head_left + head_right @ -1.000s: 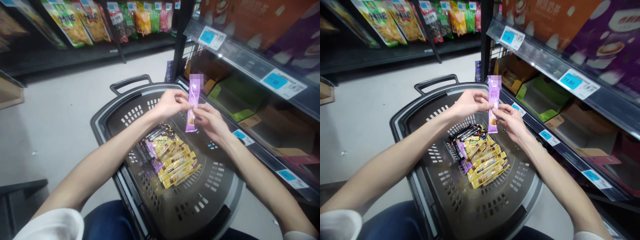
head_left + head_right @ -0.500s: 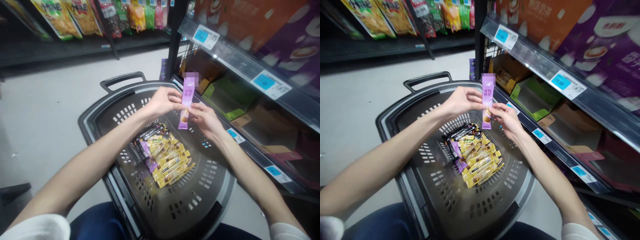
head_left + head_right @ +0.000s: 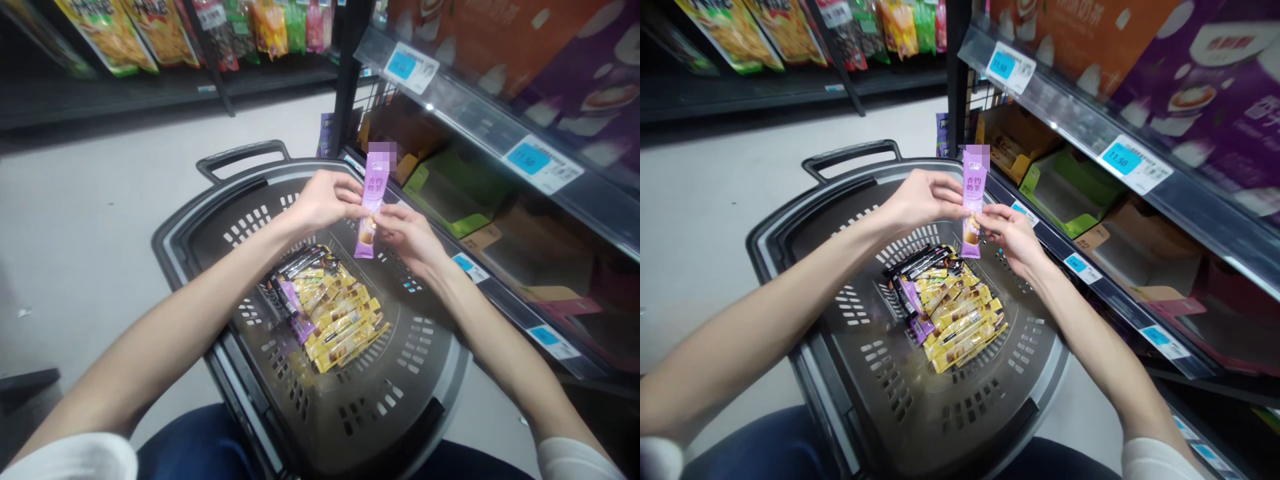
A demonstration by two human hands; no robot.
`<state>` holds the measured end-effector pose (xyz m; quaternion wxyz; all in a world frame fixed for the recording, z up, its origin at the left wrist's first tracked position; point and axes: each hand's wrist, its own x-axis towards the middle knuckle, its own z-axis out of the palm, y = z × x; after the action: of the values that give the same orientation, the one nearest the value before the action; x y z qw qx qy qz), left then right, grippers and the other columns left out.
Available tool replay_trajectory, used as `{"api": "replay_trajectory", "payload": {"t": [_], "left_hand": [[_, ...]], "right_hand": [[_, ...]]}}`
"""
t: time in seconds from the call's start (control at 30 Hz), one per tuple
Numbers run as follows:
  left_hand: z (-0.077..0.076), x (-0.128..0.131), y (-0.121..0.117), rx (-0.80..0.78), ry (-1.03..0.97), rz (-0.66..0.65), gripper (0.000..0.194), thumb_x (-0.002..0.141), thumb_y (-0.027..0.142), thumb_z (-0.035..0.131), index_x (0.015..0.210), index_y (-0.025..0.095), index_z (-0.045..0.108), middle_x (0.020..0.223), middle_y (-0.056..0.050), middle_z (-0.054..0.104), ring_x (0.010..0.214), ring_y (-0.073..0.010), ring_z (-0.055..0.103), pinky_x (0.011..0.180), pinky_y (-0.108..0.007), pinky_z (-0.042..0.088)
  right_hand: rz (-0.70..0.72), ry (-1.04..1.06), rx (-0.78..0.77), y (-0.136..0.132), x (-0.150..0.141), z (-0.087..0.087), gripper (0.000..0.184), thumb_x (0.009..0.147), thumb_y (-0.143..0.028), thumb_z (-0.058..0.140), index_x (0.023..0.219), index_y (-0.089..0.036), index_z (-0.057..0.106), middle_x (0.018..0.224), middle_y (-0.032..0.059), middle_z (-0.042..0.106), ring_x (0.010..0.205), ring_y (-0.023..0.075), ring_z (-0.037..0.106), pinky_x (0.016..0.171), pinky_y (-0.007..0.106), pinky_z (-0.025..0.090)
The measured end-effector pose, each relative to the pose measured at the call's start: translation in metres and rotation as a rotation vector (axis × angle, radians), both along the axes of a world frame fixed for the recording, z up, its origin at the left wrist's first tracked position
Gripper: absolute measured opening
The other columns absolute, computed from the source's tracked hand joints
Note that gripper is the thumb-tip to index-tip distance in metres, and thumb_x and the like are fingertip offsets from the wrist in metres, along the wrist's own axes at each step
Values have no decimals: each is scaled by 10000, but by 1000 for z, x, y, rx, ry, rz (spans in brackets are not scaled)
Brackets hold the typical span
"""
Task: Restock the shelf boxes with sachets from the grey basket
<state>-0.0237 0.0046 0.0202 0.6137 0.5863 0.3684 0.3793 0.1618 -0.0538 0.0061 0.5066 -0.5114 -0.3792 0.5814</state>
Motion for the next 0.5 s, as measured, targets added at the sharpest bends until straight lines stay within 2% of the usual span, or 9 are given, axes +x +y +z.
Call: {"api": "replay_trajectory", "payload": {"t": [0.1, 0.2, 0.3, 0.4, 0.5], "left_hand": [[4, 1, -3, -34, 23, 23, 309, 610, 44, 852, 877, 81, 701, 799, -103, 747, 700, -153, 678, 743, -335, 586], [4, 2, -3, -28, 16, 24, 363, 590, 93, 885, 897, 81, 691, 824, -102, 736, 704, -162, 676, 726, -346, 586], [0, 3, -2, 33, -5, 42, 429, 558, 144, 922, 907, 104, 676, 856, -85, 725, 727, -160, 674, 699, -319, 576], [-3, 4, -2, 89, -5, 111, 440, 538, 123, 924, 837, 147, 601, 768, -24, 680, 685, -122, 631, 670, -270, 547], [-6, 6, -3, 165, 14, 101, 377, 593, 149, 900, 773, 162, 569, 743, -7, 649, 685, -105, 603, 686, -254, 531]], "right_hand": [[5, -4, 5, 0, 1, -2, 369, 545, -273, 956, 825, -175, 736, 742, -25, 677, 607, 70, 506, 563, 222, 361], [15, 3, 13, 0, 1, -3, 387, 563, -283, 947, 859, -172, 724, 762, -23, 676, 609, 66, 503, 548, 216, 348], [19, 26, 15, -1, -1, -3, 409, 572, -284, 942, 877, -160, 700, 772, -21, 672, 597, 53, 502, 537, 200, 351], [13, 31, 8, -1, -3, -1, 428, 575, -304, 941, 883, -166, 677, 751, -35, 658, 583, 46, 504, 523, 187, 365], [18, 10, 22, -2, -3, 1, 456, 575, -343, 941, 900, -184, 663, 748, -39, 660, 587, 55, 523, 517, 188, 386]]}}
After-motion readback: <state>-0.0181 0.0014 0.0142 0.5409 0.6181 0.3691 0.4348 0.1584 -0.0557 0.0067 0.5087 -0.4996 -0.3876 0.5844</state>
